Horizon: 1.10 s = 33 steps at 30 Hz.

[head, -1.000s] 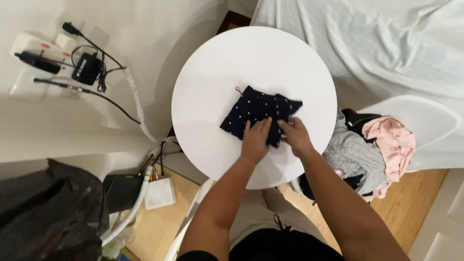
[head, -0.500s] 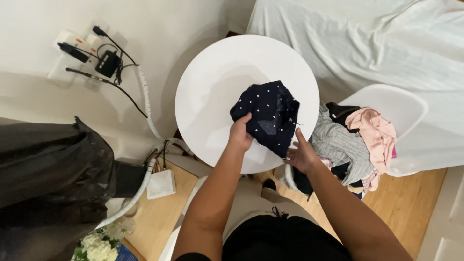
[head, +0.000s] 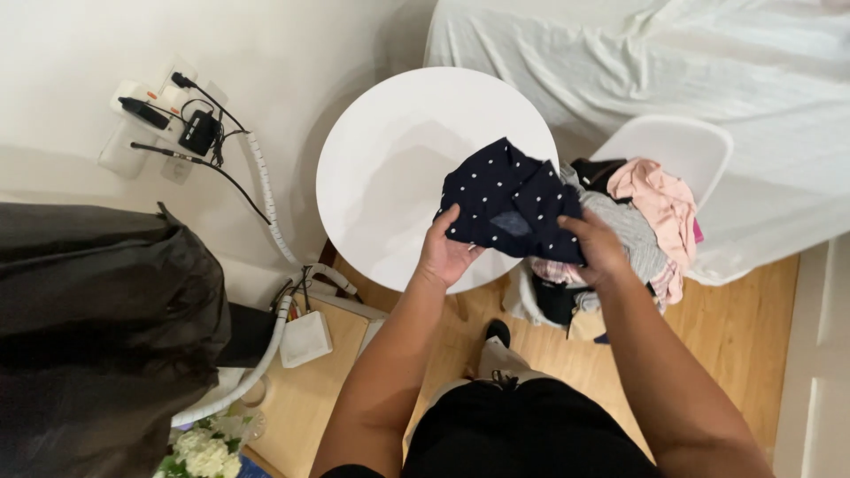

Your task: The person folds a dark blue polka-dotted shirt on a white round table, smoothing the fabric and folding the sleeves and body into a compact rectangle before placing it on a stack. The person then folds a light pink long-sleeved shirt on the same table using a similar method and places it on the stack.

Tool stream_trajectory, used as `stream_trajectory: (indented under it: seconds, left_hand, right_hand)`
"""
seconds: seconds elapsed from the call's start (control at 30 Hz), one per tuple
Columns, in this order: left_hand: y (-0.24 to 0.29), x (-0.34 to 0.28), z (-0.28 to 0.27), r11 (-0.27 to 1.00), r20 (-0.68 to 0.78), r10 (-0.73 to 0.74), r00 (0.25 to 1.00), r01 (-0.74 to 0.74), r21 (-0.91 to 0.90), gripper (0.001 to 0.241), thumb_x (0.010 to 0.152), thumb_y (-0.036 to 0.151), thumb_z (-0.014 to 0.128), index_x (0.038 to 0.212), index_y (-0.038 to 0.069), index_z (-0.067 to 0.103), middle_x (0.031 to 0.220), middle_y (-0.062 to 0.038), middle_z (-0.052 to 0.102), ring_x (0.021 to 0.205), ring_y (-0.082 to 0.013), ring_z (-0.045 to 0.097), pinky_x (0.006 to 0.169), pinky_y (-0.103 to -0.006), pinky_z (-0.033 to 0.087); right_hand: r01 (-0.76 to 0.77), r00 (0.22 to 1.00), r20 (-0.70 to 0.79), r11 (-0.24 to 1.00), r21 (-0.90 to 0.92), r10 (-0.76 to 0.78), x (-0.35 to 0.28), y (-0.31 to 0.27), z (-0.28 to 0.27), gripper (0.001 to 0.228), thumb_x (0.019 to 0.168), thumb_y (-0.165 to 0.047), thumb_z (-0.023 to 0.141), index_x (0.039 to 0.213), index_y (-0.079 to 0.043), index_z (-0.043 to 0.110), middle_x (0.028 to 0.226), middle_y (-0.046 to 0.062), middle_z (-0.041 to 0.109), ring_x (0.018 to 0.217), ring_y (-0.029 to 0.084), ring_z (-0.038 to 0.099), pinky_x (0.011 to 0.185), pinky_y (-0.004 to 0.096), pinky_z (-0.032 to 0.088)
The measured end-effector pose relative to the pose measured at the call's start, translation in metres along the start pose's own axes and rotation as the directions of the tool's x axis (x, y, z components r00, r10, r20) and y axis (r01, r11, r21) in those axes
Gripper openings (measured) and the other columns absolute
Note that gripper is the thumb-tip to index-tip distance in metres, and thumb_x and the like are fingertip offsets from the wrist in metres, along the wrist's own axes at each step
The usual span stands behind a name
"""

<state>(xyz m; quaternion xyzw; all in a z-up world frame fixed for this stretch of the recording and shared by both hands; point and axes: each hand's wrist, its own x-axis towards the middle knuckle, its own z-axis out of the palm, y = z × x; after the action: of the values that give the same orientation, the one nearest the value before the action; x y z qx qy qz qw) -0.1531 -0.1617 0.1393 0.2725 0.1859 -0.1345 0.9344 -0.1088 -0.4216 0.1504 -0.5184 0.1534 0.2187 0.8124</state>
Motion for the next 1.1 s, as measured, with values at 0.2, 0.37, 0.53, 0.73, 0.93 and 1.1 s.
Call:
stream_trajectory:
  seconds: [0.2, 0.37, 0.53, 0.73, 0.93, 1.1]
  left_hand:
    - [0.022, -0.047, 0.004, 0.972, 0.112, -0.172, 0.979, 0.15, 0.183, 0.06, 0.089, 0.051, 0.068, 0.137, 0.015, 0.059, 0.128, -0.005, 0.069, 0.117, -0.0215, 0.061, 0.096, -0.0395, 0.05]
    - [0.004, -0.066, -0.012, 0.936, 0.213, -0.239, 0.947, 0.167, 0.31, 0.049, 0.095, 0.024, 0.073, 0.136, 0.0, 0.061, 0.126, -0.012, 0.072, 0.115, -0.0246, 0.068, 0.101, -0.0414, 0.056]
    - [-0.023, -0.107, 0.039, 0.876, 0.198, -0.255, 0.947, 0.14, 0.461, 0.052, 0.087, 0.0, 0.072, 0.138, 0.002, 0.058, 0.124, -0.012, 0.071, 0.113, -0.026, 0.069, 0.099, -0.0433, 0.058]
    - [-0.059, -0.117, 0.092, 0.769, 0.388, -0.156, 0.908, -0.135, 0.625, 0.098, 0.079, -0.012, 0.068, 0.161, 0.01, 0.02, 0.153, -0.012, 0.049, 0.135, -0.0224, 0.054, 0.111, -0.0352, 0.047]
    - [-0.095, -0.123, 0.162, 0.678, 0.567, -0.156, 0.809, -0.33, 0.657, 0.11, 0.082, -0.017, 0.064, 0.168, 0.015, 0.004, 0.169, -0.01, 0.03, 0.145, -0.0194, 0.043, 0.116, -0.0325, 0.04]
    - [-0.15, -0.111, 0.222, 0.628, 0.663, -0.178, 0.727, -0.435, 0.645, 0.106, 0.085, -0.014, 0.065, 0.168, 0.016, 0.006, 0.169, -0.008, 0.029, 0.145, -0.0155, 0.042, 0.116, -0.0295, 0.04]
  right_hand:
    - [0.201, 0.979, 0.015, 0.971, -0.129, -0.201, -0.062, -0.008, -0.016, 0.039, 0.094, 0.002, 0.055, 0.133, -0.001, 0.058, 0.115, 0.009, 0.069, 0.095, 0.019, 0.071, 0.081, 0.034, 0.06]
    - [0.225, 0.973, -0.028, 0.971, -0.083, -0.228, -0.127, -0.006, -0.023, 0.044, 0.094, 0.004, 0.053, 0.137, -0.002, 0.057, 0.116, 0.007, 0.069, 0.098, 0.017, 0.07, 0.086, 0.032, 0.06]
    - [0.286, 0.952, -0.091, 0.956, -0.068, -0.291, -0.181, -0.001, -0.053, 0.05, 0.094, 0.004, 0.051, 0.143, -0.003, 0.054, 0.122, 0.006, 0.069, 0.105, 0.016, 0.068, 0.091, 0.031, 0.058]
    - [0.353, 0.903, -0.199, 0.921, -0.162, -0.381, -0.24, -0.02, -0.087, 0.056, 0.095, 0.004, 0.048, 0.151, -0.004, 0.049, 0.132, 0.007, 0.064, 0.118, 0.018, 0.062, 0.098, 0.03, 0.052]
    - [0.461, 0.815, -0.277, 0.859, -0.222, -0.509, -0.281, -0.044, -0.135, 0.07, 0.096, 0.005, 0.047, 0.163, -0.003, 0.028, 0.155, 0.012, 0.051, 0.134, 0.02, 0.056, 0.107, 0.031, 0.048]
    - [0.502, 0.742, -0.364, 0.827, -0.254, -0.562, -0.308, -0.071, -0.202, 0.078, 0.096, 0.007, 0.048, 0.167, -0.005, 0.018, 0.163, 0.014, 0.044, 0.137, 0.021, 0.054, 0.106, 0.03, 0.049]
